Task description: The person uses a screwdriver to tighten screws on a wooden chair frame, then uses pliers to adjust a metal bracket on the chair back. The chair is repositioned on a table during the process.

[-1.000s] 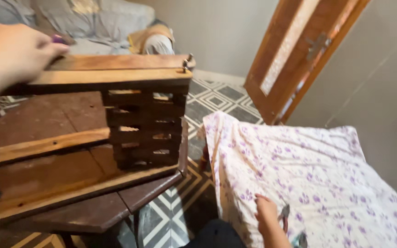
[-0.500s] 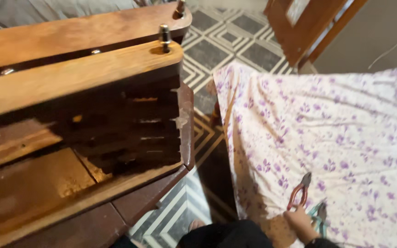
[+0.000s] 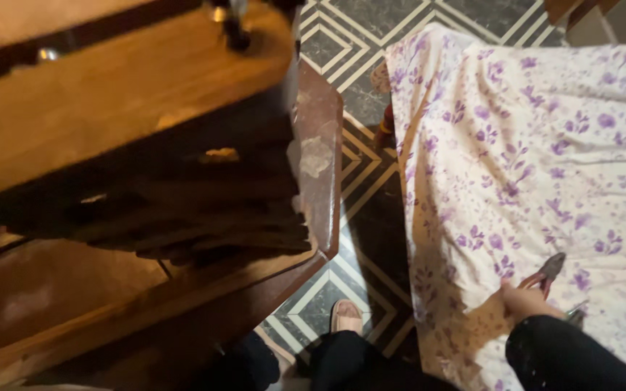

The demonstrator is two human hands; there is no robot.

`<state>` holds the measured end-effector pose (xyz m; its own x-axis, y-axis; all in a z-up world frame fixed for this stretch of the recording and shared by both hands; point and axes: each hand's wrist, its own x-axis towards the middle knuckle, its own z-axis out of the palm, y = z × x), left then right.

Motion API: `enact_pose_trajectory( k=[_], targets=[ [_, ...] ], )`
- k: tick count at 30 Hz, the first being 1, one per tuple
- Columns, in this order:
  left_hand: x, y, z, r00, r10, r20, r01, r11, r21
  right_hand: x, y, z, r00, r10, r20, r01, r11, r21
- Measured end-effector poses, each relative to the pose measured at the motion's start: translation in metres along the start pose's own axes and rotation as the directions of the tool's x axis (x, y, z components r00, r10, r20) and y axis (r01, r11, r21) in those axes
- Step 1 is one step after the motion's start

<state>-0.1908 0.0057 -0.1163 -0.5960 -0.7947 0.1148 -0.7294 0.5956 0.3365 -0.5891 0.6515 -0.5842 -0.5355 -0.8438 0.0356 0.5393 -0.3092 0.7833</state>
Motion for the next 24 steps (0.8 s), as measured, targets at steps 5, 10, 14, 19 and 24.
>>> enact_pose_trajectory(
  k=[5,10,14,19,24],
  targets=[
    [-0.034,-0.023,0.004,0.997,-0.068,-0.032,0.068,0.998,0.002,0.040,0.030,0.030,0.474,-0.866,-0.161,-0.492,-0.109,-0.864],
    [-0.071,-0.025,-0.002,0.995,-0.079,-0.064,0.082,0.996,0.045,0.076,0.191,0.017,0.571,-0.821,0.031,-0.385,-0.301,-0.873],
    [-0.071,0.012,-0.020,0.995,0.032,-0.094,-0.026,0.998,0.058,0.072,0.352,0.019,0.850,-0.524,0.053,-0.173,-0.373,-0.911],
    [-0.134,0.013,-0.076,0.976,-0.070,-0.206,0.090,0.992,0.088,0.055,0.510,0.031,0.961,0.276,-0.010,0.043,-0.184,-0.982],
    [-0.147,0.014,-0.095,0.989,-0.081,-0.123,0.114,0.949,0.293,0.033,0.602,0.049,0.756,0.624,-0.200,-0.294,0.051,-0.954]
  ],
)
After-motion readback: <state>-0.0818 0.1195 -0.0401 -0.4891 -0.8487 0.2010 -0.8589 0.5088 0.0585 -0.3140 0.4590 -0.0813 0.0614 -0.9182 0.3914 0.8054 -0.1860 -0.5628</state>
